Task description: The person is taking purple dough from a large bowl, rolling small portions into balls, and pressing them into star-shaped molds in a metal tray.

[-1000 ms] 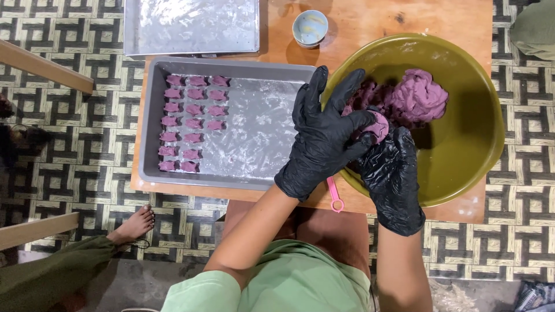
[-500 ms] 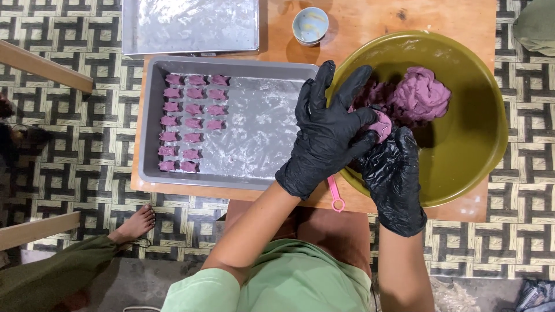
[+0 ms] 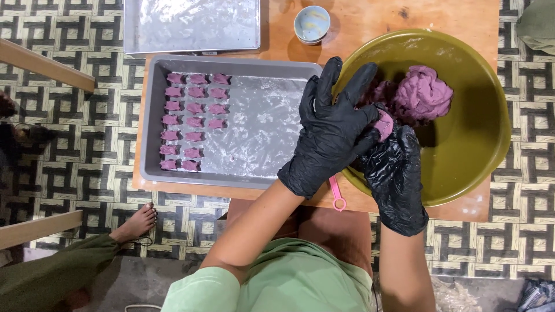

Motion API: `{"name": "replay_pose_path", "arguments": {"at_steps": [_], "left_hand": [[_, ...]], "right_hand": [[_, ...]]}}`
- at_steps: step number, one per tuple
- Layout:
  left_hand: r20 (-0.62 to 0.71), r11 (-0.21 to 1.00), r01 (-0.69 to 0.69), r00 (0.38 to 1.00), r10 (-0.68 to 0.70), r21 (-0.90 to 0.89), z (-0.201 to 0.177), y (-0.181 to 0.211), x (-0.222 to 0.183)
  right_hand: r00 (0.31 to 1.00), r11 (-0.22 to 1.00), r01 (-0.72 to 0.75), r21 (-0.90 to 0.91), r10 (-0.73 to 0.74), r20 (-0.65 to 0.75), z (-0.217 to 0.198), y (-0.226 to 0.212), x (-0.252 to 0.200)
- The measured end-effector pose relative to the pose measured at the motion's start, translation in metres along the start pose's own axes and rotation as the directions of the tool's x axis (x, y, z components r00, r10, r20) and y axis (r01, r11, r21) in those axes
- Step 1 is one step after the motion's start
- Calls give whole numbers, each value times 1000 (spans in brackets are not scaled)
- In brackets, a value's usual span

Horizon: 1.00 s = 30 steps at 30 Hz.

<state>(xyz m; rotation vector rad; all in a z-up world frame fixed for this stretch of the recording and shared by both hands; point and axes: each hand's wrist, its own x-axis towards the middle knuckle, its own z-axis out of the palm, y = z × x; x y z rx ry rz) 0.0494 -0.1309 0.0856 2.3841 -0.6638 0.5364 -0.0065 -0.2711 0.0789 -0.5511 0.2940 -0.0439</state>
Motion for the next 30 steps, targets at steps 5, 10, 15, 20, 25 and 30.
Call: {"name": "replay_pose_path", "arguments": {"at_steps": [5,10,15,20,25,30], "left_hand": [[36,999,10,999,-12,39,-3,0,4],[23,1000,7,1000,-7,13,-2,-1,3],[-20,999,-41,999,42,33,3,-4,0],[5,999,-17,1000,17,33,1,-2,2],[12,1000,-19,1000,19,17,-2,-2,4],[0,999,-33,999,33,-8,-1,-2,0]], "right_hand": [[996,996,-88,-23,89,28,-2,-2,4],[997,998,-64,-26,64,31,10,-3,-3],[997,994,-70,-82,73,29,11,-3,-1],[999,996,-51,-73,51,-7,13,-2,1],[998,998,-58,-41,58,22,14,-3,-1],[996,995,-57,-80,62,63,8,0,1]]}}
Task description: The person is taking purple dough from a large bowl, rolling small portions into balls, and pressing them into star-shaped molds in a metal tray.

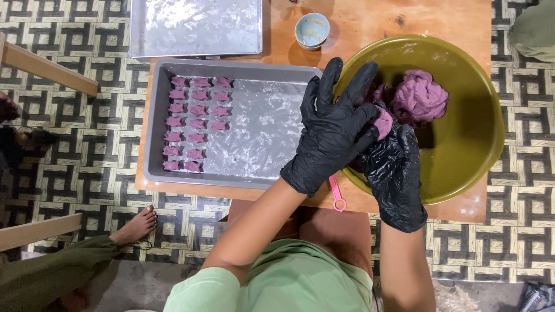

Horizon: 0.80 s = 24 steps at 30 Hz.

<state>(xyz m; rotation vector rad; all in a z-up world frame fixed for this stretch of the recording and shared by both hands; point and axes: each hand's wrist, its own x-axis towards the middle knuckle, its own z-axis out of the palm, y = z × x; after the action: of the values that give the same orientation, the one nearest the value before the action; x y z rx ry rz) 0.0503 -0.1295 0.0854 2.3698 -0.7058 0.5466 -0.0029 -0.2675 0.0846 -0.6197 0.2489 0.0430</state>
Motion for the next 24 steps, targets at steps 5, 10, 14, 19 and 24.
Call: {"name": "replay_pose_path", "arguments": {"at_steps": [5,10,14,19,24], "left_hand": [[5,998,55,998,-55,-33,-9,5,2],[-29,999,20,999,-21,-35,-13,0,0],[-25,999,-15,1000,14,-42,-17,-7,-2],[-18,1000,-29,999,29,-12,-24,-9,-1],[-33,998,-54,998,53,-22,-25,-13,-1]], "right_hand": [[996,1000,24,19,-22,-82,4,1,0],[988,974,145,-173,-152,-27,12,4,-6],[987,934,127,-334,-154,-55,10,3,-9],[992,949,97,-299,-115,-43,23,-1,-15],[967,962,0,-272,-70,-246,5,2,-3]]}}
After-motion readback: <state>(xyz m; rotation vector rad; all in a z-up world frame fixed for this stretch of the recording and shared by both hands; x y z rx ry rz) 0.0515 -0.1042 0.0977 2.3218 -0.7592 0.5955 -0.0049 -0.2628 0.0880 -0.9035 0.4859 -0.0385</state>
